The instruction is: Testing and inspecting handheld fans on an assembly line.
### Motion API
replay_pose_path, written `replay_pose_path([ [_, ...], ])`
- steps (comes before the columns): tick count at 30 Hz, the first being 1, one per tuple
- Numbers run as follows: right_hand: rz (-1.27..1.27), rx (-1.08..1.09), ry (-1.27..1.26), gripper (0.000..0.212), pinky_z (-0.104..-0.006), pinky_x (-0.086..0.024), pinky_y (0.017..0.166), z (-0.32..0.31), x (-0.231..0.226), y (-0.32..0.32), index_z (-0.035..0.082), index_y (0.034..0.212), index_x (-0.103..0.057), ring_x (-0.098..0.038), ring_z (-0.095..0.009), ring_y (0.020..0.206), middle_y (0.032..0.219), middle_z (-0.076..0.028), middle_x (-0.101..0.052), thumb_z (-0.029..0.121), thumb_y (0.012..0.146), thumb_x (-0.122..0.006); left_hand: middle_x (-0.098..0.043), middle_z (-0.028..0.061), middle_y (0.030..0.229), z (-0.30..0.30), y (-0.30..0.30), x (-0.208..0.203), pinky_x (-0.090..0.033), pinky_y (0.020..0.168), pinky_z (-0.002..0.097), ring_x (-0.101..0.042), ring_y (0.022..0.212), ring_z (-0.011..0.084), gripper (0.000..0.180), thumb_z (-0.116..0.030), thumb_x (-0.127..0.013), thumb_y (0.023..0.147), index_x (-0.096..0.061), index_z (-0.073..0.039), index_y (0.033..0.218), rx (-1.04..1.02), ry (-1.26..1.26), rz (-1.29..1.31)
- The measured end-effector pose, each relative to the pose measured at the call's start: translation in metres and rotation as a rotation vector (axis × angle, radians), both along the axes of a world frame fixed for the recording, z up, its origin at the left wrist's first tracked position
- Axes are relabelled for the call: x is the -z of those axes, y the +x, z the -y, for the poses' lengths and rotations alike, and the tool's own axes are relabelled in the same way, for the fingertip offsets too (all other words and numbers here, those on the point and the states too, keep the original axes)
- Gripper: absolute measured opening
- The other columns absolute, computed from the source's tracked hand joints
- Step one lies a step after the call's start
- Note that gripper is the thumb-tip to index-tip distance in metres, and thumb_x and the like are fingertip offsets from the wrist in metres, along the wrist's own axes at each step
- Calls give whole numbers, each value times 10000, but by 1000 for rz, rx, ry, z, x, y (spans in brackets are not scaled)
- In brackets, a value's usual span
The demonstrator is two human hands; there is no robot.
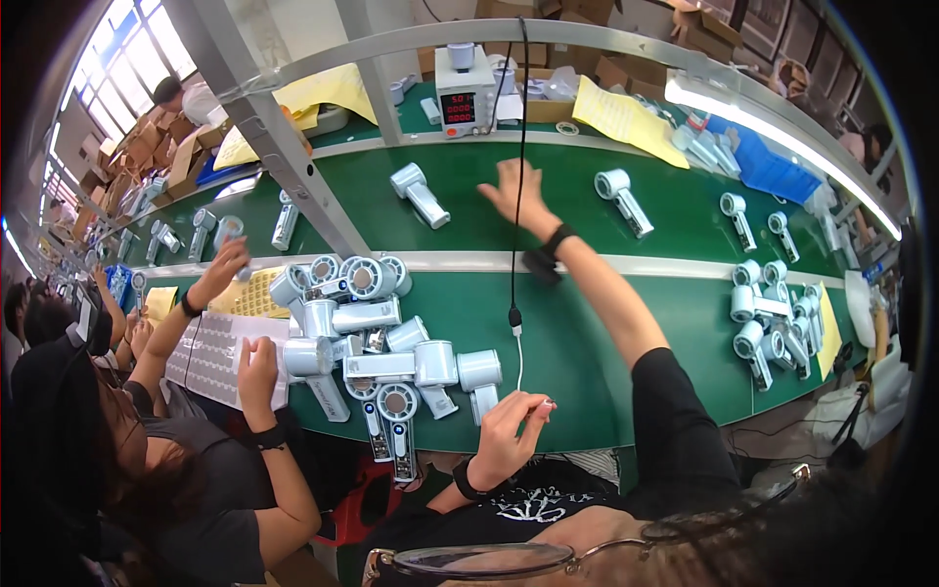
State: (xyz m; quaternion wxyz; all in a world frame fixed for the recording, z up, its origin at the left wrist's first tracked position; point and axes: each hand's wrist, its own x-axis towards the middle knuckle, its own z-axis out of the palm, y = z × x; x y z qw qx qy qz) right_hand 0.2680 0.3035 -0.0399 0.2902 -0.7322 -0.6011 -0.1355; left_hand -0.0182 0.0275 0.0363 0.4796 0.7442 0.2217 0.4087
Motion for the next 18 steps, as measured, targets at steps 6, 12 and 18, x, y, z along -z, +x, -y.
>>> replay_pose_path([
  [6,-170,-102,-87,559,-639,-313,975,-60,36,-81,-58,1148,-487,-373,-420,1244,1233,-268,-467,371,820,-630,-612,85,696,-5,-3,-4,-444,565,275,-591,614,192,59,-15,-595,889,-630,20,857,-30,46,54],
  [12,-246,-292,-245,495,-485,-460,852,4,-16,-87,-19,1126,-439,-542,-396,1044,1027,-226,-567,192,753,-686,-606,83,704,-5,-12,-1,-452,582,261,-586,625,171,83,-28,-580,906,-623,31,867,-74,1,73],
  [18,-483,-175,-231,530,-403,-508,744,125,-58,-21,6,1231,-381,-617,-311,862,956,-200,-591,86,770,-630,-604,79,731,3,-10,9,-463,610,248,-583,654,139,118,-53,-553,934,-613,38,888,-36,-129,91],
])
